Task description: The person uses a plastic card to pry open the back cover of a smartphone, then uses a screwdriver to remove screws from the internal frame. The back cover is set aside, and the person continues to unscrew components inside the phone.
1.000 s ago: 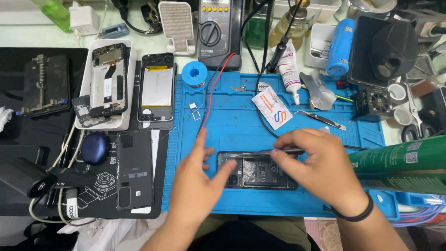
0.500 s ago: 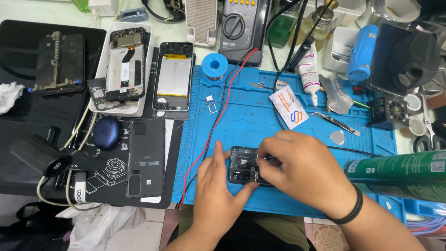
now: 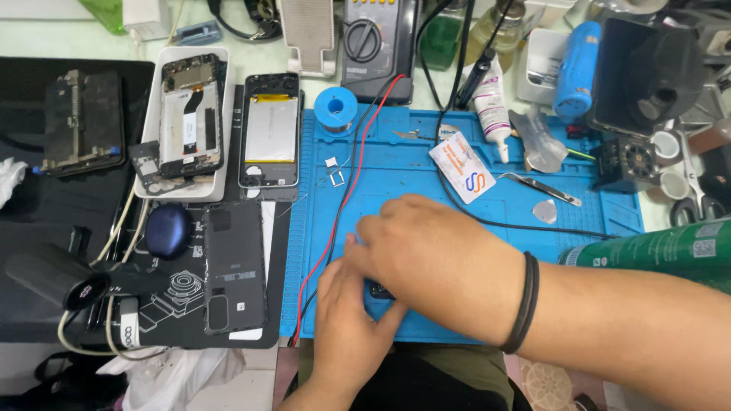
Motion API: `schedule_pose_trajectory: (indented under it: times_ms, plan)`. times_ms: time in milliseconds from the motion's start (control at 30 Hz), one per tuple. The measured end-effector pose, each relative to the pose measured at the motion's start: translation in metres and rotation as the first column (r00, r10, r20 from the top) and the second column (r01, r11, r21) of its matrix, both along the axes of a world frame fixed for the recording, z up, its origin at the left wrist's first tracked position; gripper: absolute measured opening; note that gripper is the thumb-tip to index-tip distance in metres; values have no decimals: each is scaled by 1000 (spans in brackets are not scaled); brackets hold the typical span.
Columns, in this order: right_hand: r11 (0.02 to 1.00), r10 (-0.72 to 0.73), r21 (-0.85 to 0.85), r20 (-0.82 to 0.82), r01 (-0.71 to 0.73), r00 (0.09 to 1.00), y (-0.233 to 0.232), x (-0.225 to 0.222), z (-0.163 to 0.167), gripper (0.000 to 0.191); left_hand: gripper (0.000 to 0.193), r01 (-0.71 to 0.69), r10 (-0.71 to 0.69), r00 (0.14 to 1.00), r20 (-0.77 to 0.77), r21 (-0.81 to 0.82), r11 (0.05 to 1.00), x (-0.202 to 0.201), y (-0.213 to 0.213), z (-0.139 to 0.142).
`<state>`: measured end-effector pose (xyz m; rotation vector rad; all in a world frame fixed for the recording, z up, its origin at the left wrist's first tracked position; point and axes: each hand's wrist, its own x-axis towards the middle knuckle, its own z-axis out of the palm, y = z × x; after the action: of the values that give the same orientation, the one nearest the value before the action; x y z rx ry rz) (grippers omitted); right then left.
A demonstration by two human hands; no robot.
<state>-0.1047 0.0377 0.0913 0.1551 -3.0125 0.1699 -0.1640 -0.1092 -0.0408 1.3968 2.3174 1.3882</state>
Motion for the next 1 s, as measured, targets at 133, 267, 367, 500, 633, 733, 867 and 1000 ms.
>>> schedule_pose_trajectory:
  times_ms: [133,267,367,500,633,733,867,1000]
  plan:
    - [969,-246,101,340,224,908,-2,-1,3,32,100,-17,18,997,74,-5,1000,-2,-2,0]
    - [984,-145,-86,105,154,984,-5,2,11,30,82,-1,2,998,62,-15,1000,-5,-2,3]
    - [956,-259,-51,305,288,916,-6,2,13,21,89,28,-30,997,70,34,999,-5,-3,8]
    - [951,-267,-112,179,289,947,-8,3,8,24,77,27,-28,999,38,26,999,-7,-3,13]
    - [957,-104,-282,-133,63,986,-6,9,4,37,73,74,-75,997,36,39,996,-9,-4,15]
    - [857,-434,-159,288,490,854,-5,13,1,38,69,38,-38,999,13,18,999,-9,-3,14]
    - [880,-285,-361,121,309,951,13,22,-2,14,62,37,-37,999,11,3,999,-7,-3,9]
    - [767,-363,-546,63,336,930,36,50,-5,18,40,-5,5,999,52,-10,1000,-7,2,9]
